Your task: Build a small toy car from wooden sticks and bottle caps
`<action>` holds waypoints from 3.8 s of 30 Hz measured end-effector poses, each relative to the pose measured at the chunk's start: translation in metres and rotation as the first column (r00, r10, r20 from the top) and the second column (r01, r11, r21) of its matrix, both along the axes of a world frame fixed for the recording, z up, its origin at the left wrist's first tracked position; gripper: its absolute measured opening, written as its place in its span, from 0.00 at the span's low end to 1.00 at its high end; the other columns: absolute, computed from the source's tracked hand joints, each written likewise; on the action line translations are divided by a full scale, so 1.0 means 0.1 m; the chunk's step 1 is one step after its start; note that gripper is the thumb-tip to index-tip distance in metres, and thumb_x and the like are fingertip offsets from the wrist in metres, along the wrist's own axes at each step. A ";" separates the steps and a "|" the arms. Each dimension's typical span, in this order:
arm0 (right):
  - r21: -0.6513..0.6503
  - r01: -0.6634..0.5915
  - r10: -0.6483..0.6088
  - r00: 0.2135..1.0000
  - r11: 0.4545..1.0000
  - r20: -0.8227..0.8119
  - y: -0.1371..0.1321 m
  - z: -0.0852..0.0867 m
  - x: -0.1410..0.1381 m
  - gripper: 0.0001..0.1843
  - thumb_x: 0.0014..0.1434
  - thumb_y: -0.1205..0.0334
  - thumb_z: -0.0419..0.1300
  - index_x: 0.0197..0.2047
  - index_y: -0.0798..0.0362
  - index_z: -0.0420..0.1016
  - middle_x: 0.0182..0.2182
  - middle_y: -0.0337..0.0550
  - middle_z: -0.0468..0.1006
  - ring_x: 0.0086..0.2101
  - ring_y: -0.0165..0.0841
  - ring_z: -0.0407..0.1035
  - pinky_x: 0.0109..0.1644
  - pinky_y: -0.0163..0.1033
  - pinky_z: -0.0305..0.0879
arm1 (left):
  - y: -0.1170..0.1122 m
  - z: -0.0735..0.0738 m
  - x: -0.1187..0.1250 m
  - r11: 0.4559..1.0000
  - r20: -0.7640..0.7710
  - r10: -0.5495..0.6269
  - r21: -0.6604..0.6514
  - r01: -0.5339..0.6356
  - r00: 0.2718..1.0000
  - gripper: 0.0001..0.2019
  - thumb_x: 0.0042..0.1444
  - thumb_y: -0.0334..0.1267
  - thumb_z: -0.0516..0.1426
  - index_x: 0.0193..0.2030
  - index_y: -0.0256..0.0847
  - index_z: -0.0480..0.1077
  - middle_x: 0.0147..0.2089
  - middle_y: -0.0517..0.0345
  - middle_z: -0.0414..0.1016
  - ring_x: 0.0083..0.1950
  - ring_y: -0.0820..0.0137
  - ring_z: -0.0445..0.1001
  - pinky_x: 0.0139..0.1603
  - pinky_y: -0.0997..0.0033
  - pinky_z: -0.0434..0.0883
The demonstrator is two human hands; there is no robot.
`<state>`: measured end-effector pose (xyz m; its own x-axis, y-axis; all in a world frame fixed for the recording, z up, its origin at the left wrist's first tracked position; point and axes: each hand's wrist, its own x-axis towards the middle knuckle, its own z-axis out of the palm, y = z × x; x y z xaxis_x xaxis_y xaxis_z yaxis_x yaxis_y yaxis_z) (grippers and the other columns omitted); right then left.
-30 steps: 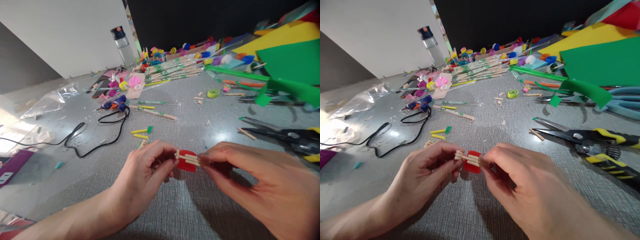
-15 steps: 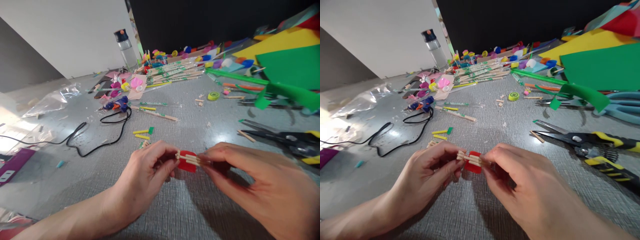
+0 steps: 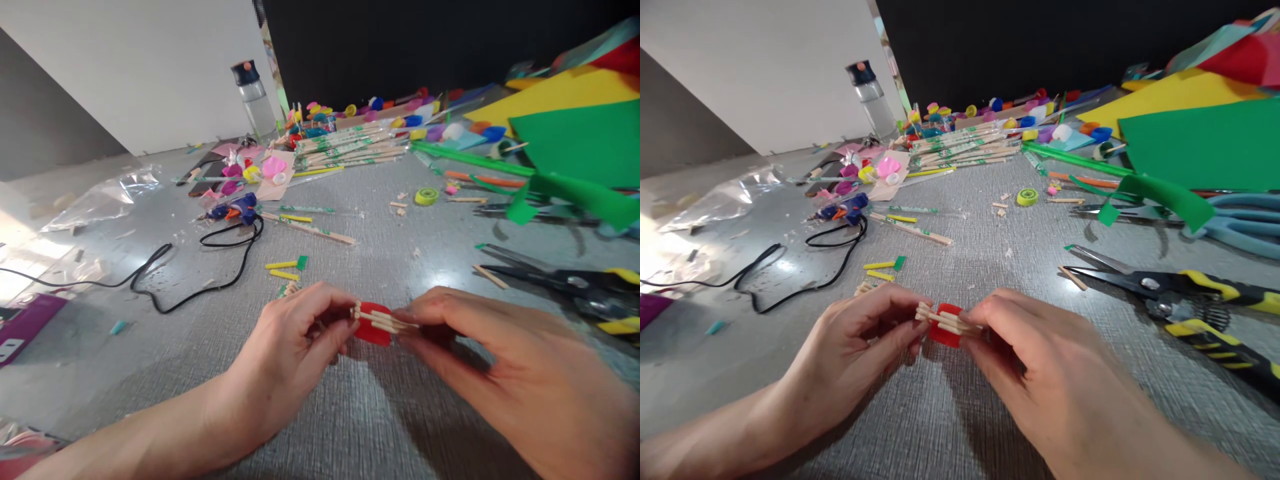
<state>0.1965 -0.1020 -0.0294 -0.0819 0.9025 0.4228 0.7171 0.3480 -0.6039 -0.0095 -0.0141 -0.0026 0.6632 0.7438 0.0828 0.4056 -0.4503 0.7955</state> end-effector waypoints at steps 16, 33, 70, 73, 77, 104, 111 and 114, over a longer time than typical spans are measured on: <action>0.012 0.001 -0.001 1.000 1.000 0.009 -0.01 0.02 -0.03 0.08 0.70 0.69 0.56 0.42 0.46 0.72 0.34 0.32 0.78 0.30 0.29 0.73 0.36 0.35 0.69 | 0.00 0.01 -0.02 0.999 -0.013 -0.022 -0.039 0.021 1.000 0.08 0.65 0.24 0.56 0.41 0.40 0.75 0.30 0.65 0.75 0.22 0.81 0.67 0.22 0.82 0.64; -0.044 0.008 -0.007 1.000 0.999 0.028 0.00 0.04 0.02 0.04 0.71 0.63 0.57 0.44 0.45 0.72 0.31 0.32 0.75 0.27 0.29 0.71 0.29 0.35 0.65 | 0.01 -0.03 -0.04 0.999 0.018 -0.026 -0.028 0.026 1.000 0.04 0.66 0.32 0.61 0.46 0.44 0.75 0.34 0.67 0.77 0.32 0.79 0.73 0.34 0.81 0.69; 0.025 0.025 -0.025 1.000 0.999 0.001 0.06 0.05 -0.01 0.08 0.72 0.65 0.56 0.41 0.46 0.75 0.33 0.31 0.79 0.31 0.26 0.75 0.33 0.30 0.67 | 0.02 0.00 -0.04 0.999 -0.064 -0.015 0.035 0.018 0.998 0.06 0.68 0.28 0.56 0.43 0.38 0.75 0.26 0.68 0.72 0.23 0.81 0.68 0.24 0.82 0.62; 0.030 0.037 -0.037 0.999 0.999 0.002 0.06 0.05 -0.01 0.08 0.72 0.64 0.56 0.42 0.46 0.75 0.33 0.32 0.79 0.32 0.27 0.75 0.34 0.32 0.68 | 0.02 -0.01 -0.04 0.999 -0.067 -0.011 0.030 0.013 0.998 0.06 0.68 0.28 0.56 0.42 0.38 0.75 0.26 0.68 0.72 0.24 0.81 0.68 0.25 0.82 0.63; 0.031 0.030 -0.030 0.999 0.999 0.011 0.08 0.06 -0.02 0.09 0.73 0.64 0.55 0.40 0.47 0.75 0.32 0.33 0.78 0.31 0.28 0.75 0.33 0.32 0.67 | 0.02 -0.01 -0.04 0.999 -0.064 -0.021 0.025 0.023 0.998 0.06 0.68 0.29 0.56 0.42 0.38 0.75 0.26 0.68 0.72 0.24 0.81 0.69 0.25 0.82 0.63; 0.024 -0.005 0.005 1.000 1.000 -0.009 0.09 0.07 -0.02 0.08 0.72 0.67 0.56 0.43 0.47 0.75 0.36 0.34 0.80 0.33 0.30 0.76 0.36 0.33 0.70 | 0.01 0.01 -0.03 0.999 -0.079 -0.006 0.050 0.010 0.997 0.07 0.68 0.27 0.56 0.40 0.39 0.74 0.24 0.69 0.72 0.23 0.80 0.66 0.25 0.80 0.61; -0.028 0.006 -0.006 1.000 1.000 -0.010 0.07 0.05 -0.01 0.07 0.72 0.65 0.57 0.44 0.45 0.75 0.35 0.34 0.79 0.33 0.31 0.76 0.35 0.35 0.69 | 0.03 0.01 -0.03 0.999 -0.064 -0.019 0.033 0.022 0.998 0.05 0.68 0.29 0.56 0.40 0.39 0.73 0.24 0.68 0.72 0.26 0.78 0.70 0.27 0.78 0.64; -0.046 0.022 -0.023 1.000 0.999 -0.008 0.05 0.04 0.00 0.05 0.72 0.63 0.58 0.44 0.45 0.74 0.34 0.35 0.79 0.32 0.32 0.75 0.34 0.36 0.69 | 0.03 0.01 -0.03 0.999 -0.049 -0.016 0.034 0.018 0.999 0.05 0.67 0.30 0.57 0.40 0.39 0.74 0.25 0.67 0.72 0.26 0.77 0.71 0.28 0.78 0.65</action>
<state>0.1963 -0.0968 -0.0255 -0.0580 0.9224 0.3818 0.7194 0.3038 -0.6247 -0.0128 -0.0112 -0.0017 0.6796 0.7298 0.0749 0.4360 -0.4838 0.7589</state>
